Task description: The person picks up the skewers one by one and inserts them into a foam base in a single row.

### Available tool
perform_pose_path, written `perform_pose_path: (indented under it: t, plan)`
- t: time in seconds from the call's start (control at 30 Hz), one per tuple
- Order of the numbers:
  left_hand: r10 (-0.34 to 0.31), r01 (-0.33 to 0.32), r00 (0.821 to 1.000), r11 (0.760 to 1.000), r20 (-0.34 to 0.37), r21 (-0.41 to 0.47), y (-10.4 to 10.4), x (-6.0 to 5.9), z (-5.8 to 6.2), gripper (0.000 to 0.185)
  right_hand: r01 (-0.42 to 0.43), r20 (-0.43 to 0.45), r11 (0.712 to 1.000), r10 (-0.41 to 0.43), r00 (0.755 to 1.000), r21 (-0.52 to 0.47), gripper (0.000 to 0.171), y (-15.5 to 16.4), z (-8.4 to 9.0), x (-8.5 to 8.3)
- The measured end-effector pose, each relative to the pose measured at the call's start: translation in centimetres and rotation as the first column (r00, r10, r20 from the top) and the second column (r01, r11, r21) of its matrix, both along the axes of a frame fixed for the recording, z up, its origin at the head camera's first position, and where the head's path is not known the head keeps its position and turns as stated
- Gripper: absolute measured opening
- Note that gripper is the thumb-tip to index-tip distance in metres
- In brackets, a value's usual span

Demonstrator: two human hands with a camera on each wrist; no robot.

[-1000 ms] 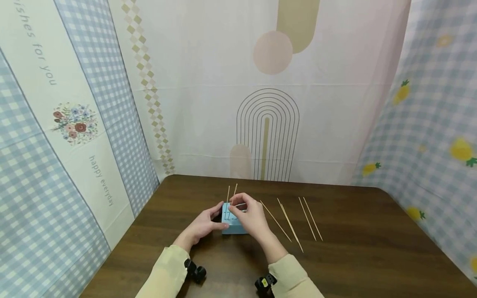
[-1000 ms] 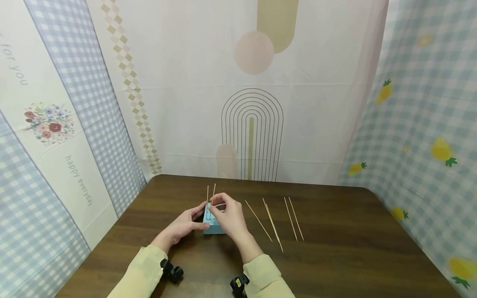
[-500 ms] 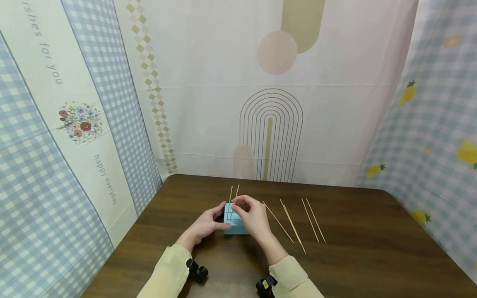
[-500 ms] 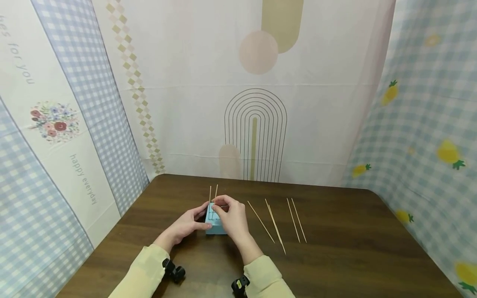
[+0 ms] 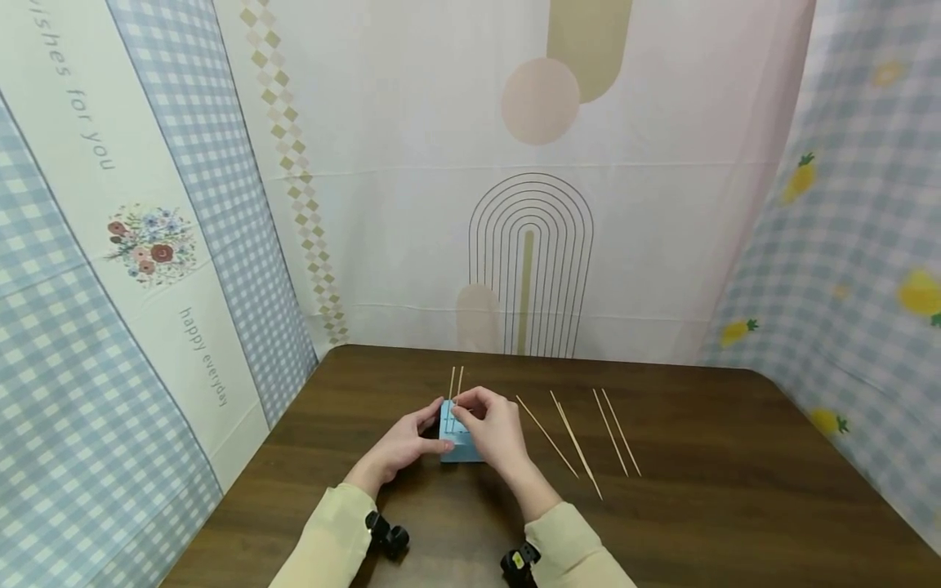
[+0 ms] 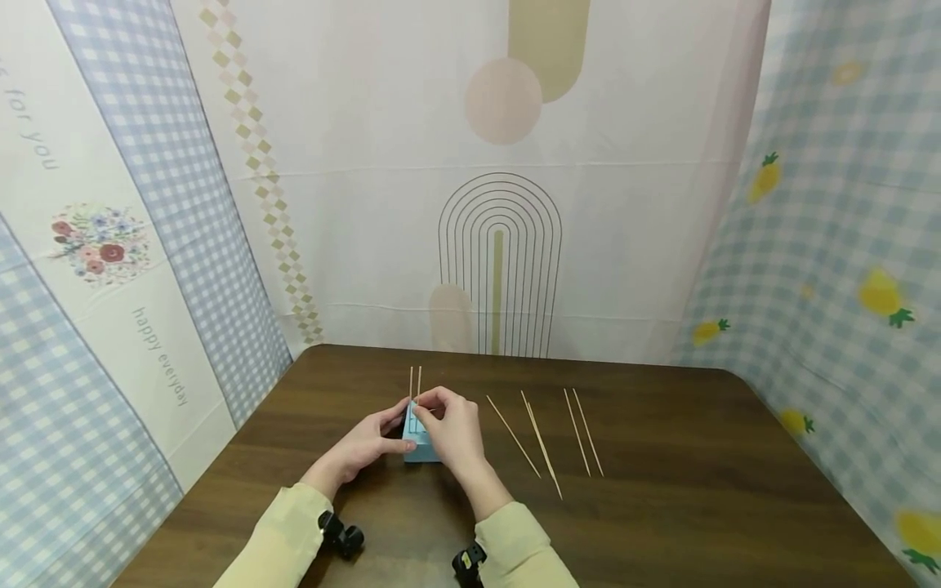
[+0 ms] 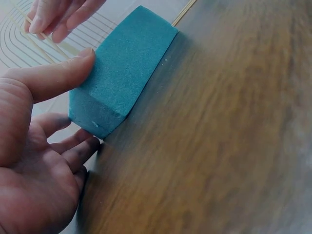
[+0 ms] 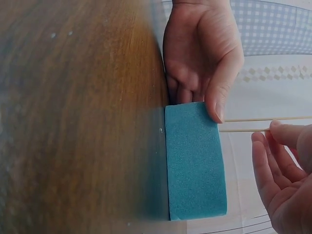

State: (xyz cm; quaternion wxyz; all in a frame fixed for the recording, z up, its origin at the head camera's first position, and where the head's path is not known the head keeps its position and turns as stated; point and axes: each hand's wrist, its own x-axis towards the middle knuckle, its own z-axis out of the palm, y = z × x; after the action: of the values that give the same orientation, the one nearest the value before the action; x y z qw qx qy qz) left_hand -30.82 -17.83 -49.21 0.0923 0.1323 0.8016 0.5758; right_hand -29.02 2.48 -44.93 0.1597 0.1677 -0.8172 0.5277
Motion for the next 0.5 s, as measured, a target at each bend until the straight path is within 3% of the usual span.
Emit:
perform_pose_path:
  t: [0.5]
  plan:
    - [0.007,-0.007,1.000,1.000,0.001,0.000,-0.01,-0.05,0.08,0.098,-0.007,-0.032,1.000,0.007,0.999,0.002,0.006,0.11,-0.19,-0.09]
